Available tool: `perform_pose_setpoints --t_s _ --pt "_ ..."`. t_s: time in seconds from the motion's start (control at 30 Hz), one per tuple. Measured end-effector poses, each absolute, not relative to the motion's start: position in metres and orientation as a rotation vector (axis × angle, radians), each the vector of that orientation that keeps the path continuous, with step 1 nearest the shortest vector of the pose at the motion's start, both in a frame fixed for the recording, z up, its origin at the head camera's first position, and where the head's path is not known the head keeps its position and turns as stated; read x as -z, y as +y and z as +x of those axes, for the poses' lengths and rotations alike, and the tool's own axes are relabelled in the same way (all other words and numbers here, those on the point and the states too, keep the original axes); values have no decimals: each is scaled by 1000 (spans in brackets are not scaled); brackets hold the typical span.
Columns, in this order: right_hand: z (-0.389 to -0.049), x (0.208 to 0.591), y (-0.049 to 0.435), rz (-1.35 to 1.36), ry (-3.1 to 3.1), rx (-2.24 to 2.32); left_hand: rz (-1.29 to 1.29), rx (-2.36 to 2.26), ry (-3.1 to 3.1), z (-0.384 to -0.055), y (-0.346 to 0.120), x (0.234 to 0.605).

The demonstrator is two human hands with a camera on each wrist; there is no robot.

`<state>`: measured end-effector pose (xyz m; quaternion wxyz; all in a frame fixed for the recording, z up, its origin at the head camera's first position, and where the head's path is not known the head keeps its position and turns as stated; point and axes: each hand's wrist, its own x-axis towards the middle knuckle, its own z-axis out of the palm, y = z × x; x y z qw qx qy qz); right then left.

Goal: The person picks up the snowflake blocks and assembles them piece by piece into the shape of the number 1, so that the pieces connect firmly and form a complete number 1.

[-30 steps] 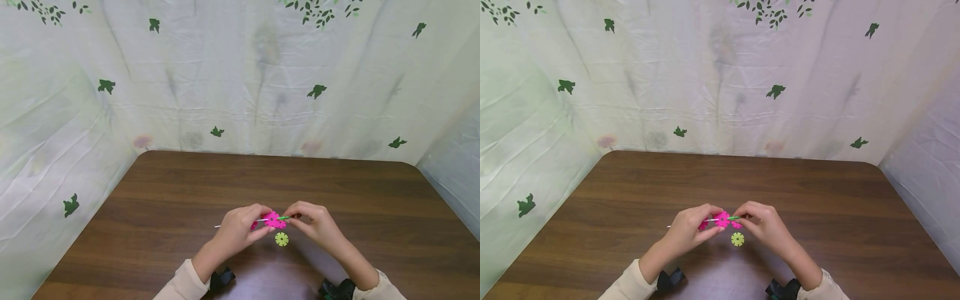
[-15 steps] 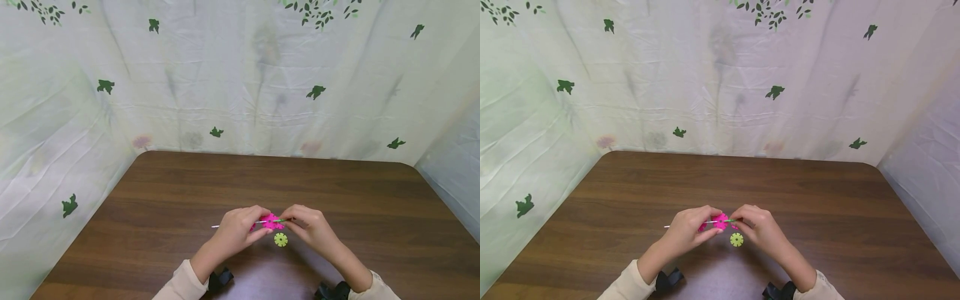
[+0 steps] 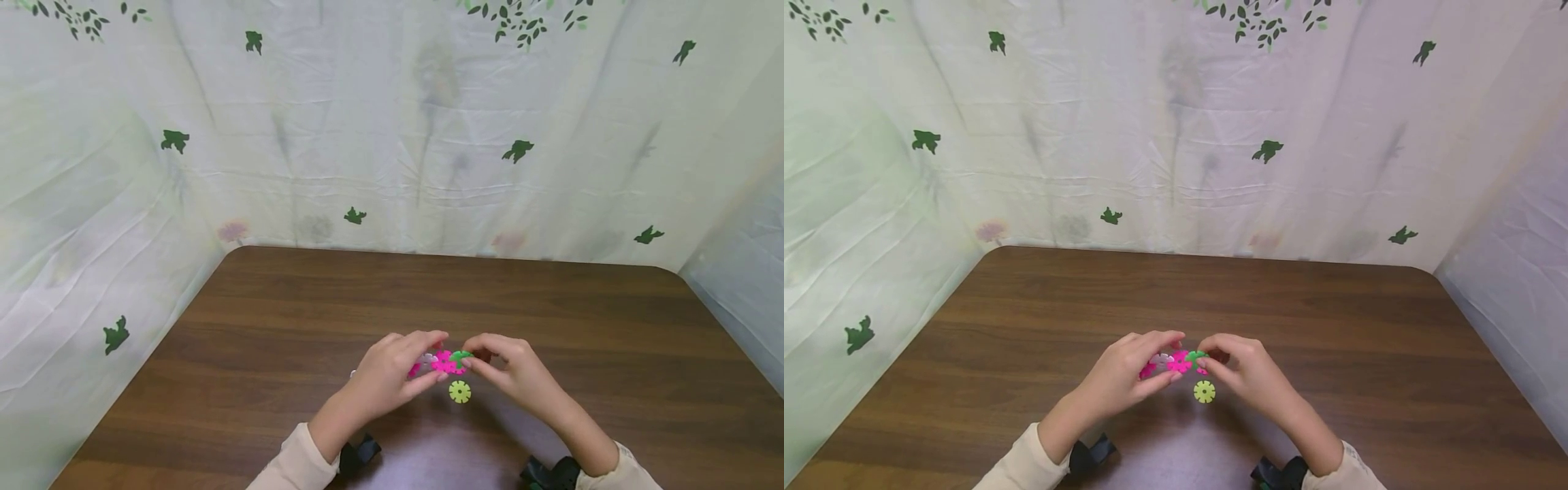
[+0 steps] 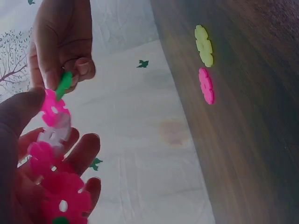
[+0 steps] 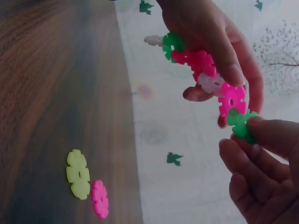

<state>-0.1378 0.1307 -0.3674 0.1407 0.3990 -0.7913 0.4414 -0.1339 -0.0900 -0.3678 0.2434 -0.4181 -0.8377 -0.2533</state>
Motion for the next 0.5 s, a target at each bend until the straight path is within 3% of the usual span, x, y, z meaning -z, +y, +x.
perform_pose_setpoints --t_s 0.33,0.5 --pt "-134 372 125 1011 -2340 -1894 -1113 551 -2259 -127 -78 372" --pt "-133 373 123 1002 -2350 -1975 -1021 523 -2235 -126 -76 375"
